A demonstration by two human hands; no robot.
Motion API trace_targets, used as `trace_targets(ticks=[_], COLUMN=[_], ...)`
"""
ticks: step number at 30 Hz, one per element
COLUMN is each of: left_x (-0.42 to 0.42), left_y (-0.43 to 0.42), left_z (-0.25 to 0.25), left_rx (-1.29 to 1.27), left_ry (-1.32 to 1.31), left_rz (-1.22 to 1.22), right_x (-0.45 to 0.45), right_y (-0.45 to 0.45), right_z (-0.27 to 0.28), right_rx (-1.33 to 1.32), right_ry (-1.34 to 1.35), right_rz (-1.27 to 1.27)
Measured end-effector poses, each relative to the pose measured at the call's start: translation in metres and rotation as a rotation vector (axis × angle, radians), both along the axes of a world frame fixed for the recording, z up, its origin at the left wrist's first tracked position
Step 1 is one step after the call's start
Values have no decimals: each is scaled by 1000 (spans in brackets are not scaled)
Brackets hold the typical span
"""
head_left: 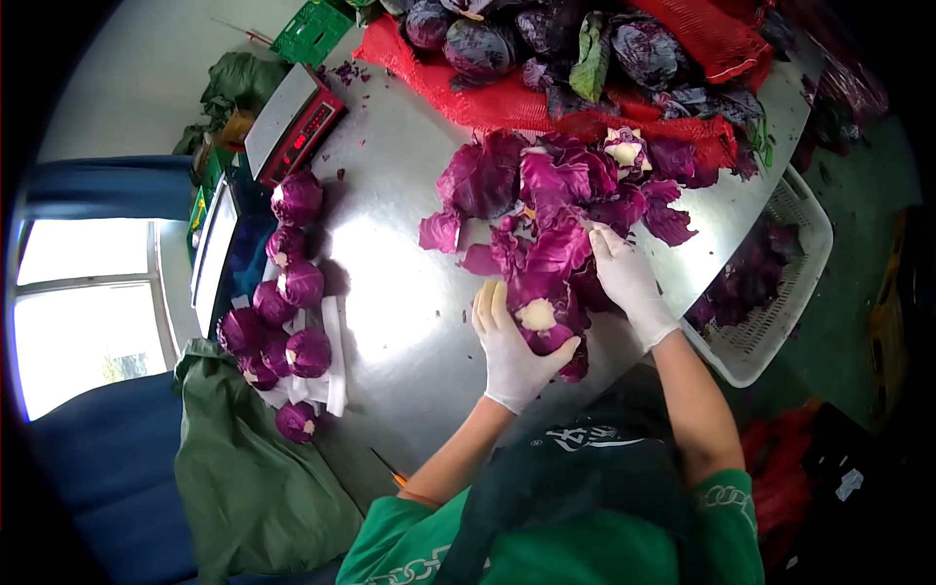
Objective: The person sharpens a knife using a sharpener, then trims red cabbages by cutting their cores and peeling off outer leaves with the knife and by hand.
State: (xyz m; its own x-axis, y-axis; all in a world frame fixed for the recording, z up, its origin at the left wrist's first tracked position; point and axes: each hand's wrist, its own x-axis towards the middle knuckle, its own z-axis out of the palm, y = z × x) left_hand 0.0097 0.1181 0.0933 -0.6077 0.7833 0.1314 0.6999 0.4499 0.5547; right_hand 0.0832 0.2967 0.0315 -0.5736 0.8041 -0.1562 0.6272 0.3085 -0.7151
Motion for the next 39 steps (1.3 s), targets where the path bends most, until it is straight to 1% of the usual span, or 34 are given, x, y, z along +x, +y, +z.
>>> trace_targets(ticks=[1,2,4,5,7,8,9,11,12,14,15,17,18,19,21,23,25,27,28,29,30,31,32,33,34,35,36,37,38,39], left_x=[0,-2,-6,-10,-13,-14,-15,-15,-13,-9,-9,-11,-12,-11,-10,-19,-35,-49,-54,-60,-64,-68,-69,-68,-68,-69,-68,-67,-66,-65], left_y=[-3,-5,-19,-18,-25,-23,-22,-20,-18,-16,-16,-16,-17,-17,-18,-20,-27,-37,-37,-42,-46,-49,-52,-53,-54,-53,-52,-50,-47,-43], left_z=[-3,-5,-6,-6,-4,-4,-4,-4,-4,-2,-1,-2,-3,-4,-3,-9,-16,-23,-10,-9,-9,-8,-5,-2,-1,1,2,2,5,10], left_rx=[2,4,13,16,-20,5,7,3,10,-9,-26,-8,22,53,30,102,123,223,234,272,371,475,484,593,705,715,712,706,708,682], left_ry=[-55,-59,-108,-105,-175,-197,-197,-160,-175,-165,-145,-159,-158,-159,-160,-193,-257,-656,-903,-1058,-1168,-1277,-1263,-1398,-1534,-1526,-1480,-1437,-1440,-1327], left_rz=[23,29,-36,-32,-31,-27,-23,-59,-48,-40,-28,-33,-39,-44,-34,-22,-25,51,107,149,179,201,198,248,296,295,244,192,181,121], right_x=[-1,0,0,1,11,16,26,31,30,20,19,21,24,25,26,39,58,64,67,70,78,74,75,72,67,56,41,28,15,9], right_y=[4,9,13,10,-22,-37,-46,-70,-69,-61,-58,-53,-55,-57,-63,-58,-40,-32,-23,-12,5,17,24,30,31,24,8,-3,-25,-38], right_z=[-6,-11,4,17,46,42,62,33,40,59,55,46,48,50,56,53,15,14,15,14,3,6,18,45,49,52,70,80,90,104], right_rx=[45,46,-454,-450,-312,-148,-264,-146,-149,-14,-17,-124,-102,-104,29,183,141,120,116,110,191,277,343,409,619,644,495,400,71,40], right_ry=[55,51,65,66,312,454,291,367,357,102,99,183,257,253,185,17,197,210,172,137,187,238,92,-55,-36,89,174,220,202,99], right_rz=[50,56,-10,-5,-10,26,83,131,128,261,258,349,333,339,279,271,156,72,39,4,-54,-115,-127,-137,-54,-16,54,203,208,278])
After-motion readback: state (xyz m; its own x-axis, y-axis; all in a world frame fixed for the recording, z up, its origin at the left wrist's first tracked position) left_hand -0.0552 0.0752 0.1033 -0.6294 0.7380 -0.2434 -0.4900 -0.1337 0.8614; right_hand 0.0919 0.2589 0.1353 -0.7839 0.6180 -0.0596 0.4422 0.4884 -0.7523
